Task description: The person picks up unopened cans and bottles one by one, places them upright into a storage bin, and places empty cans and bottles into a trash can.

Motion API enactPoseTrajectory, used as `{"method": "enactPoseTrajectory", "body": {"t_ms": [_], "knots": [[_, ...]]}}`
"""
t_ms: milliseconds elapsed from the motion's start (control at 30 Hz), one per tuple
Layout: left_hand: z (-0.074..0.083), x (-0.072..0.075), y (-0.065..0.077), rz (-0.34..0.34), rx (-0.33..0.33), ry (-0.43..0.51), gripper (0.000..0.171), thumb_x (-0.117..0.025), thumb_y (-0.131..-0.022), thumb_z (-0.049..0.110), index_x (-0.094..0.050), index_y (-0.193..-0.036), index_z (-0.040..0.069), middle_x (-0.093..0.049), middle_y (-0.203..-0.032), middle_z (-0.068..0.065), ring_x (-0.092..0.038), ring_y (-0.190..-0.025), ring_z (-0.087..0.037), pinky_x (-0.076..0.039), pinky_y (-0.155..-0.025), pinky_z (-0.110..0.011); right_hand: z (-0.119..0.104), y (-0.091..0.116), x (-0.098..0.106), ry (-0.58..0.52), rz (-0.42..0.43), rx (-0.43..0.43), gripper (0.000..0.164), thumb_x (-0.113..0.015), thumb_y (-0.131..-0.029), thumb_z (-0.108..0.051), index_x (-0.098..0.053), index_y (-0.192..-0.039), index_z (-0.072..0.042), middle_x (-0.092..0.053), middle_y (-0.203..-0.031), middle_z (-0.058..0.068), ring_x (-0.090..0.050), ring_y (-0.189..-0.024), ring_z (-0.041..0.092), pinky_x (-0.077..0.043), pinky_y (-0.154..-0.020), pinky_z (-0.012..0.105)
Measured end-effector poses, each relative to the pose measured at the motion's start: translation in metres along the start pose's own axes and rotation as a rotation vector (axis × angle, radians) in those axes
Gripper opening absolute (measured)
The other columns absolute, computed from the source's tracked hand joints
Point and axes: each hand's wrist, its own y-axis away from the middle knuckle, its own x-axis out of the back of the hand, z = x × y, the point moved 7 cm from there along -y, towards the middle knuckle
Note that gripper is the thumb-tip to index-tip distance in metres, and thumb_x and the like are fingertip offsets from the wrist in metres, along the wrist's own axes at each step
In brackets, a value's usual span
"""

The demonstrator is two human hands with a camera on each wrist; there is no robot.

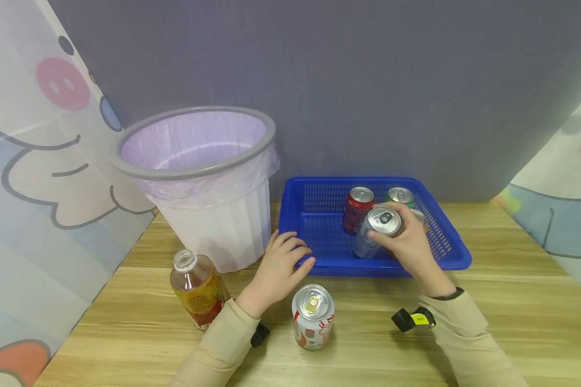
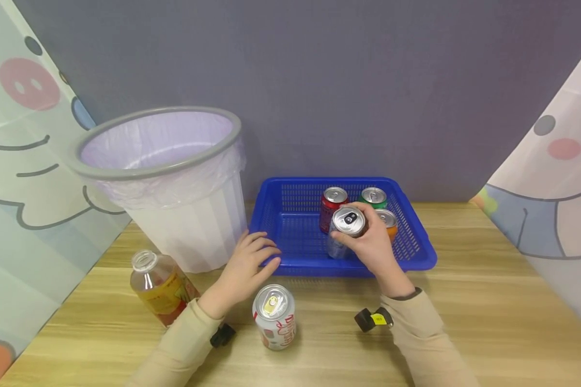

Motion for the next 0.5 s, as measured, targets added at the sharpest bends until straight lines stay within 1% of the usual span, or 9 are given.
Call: {"method": "enactPoseTrajectory", "body": {"t_ms": [100,133,267,367,500], "knots": [[0.0006,0.0008,-0.0001,-0.002,0.002,0.006,0.026,-0.053,-0.092,0.033,-0.070,-0.096,0.013,-0.065,-0.102,-0.001,-0.051,-0.117,-0.028,-0.029,-0.104,-0.062,0.0030,-0.0004,0.0000,0.098,0.010,-0.051,0.056,-0.072,-0.074,0.005,-0.045,-0.123,0.001,-0.054,-0.113,-0.014,-0.052,-0.101,-0.004,-0.046,-0.080,0.007],[0.0008,0.0010,-0.0001,-0.002,0.002,0.008,0.026,-0.053,-0.092,0.033,-0.070,-0.096,0.013,-0.065,-0.102,-0.001,-0.051,-0.117,-0.028,-0.029,-0.104,-0.062,0.0040,-0.0006,0.0001,0.121,0.014,-0.069,0.058,-0.073,-0.074,0.004,-0.044,-0.124,0.002,-0.053,-0.115,-0.010,-0.051,-0.101,-0.004,-0.046,-0.080,0.007],[0.0006,0.0011,0.0000,-0.003,0.003,0.010,0.025,-0.053,-0.092,0.033,-0.070,-0.096,0.014,-0.065,-0.102,0.000,-0.051,-0.118,-0.028,-0.029,-0.104,-0.062,0.0066,-0.0006,0.0023,0.252,0.030,-0.129,0.062,-0.076,-0.074,-0.006,-0.044,-0.128,-0.002,-0.050,-0.122,0.005,-0.047,-0.100,-0.004,-0.044,-0.077,0.006],[-0.0001,0.0001,0.0000,-0.009,0.009,0.005,0.025,-0.052,-0.092,0.033,-0.070,-0.095,0.015,-0.065,-0.102,0.000,-0.050,-0.119,-0.027,-0.028,-0.106,-0.061,0.0062,-0.0007,0.0034,0.325,0.040,-0.151,0.063,-0.077,-0.074,-0.011,-0.046,-0.127,-0.003,-0.052,-0.124,0.013,-0.048,-0.102,0.003,-0.041,-0.077,0.006],[-0.0008,-0.0013,0.0002,-0.016,0.015,0.002,0.026,-0.051,-0.093,0.034,-0.070,-0.095,0.015,-0.065,-0.103,0.000,-0.050,-0.119,-0.027,-0.028,-0.106,-0.061,0.0062,-0.0011,0.0032,0.355,0.040,-0.173,0.063,-0.078,-0.073,-0.013,-0.046,-0.127,-0.002,-0.053,-0.122,0.016,-0.050,-0.109,0.019,-0.040,-0.079,0.008]]}}
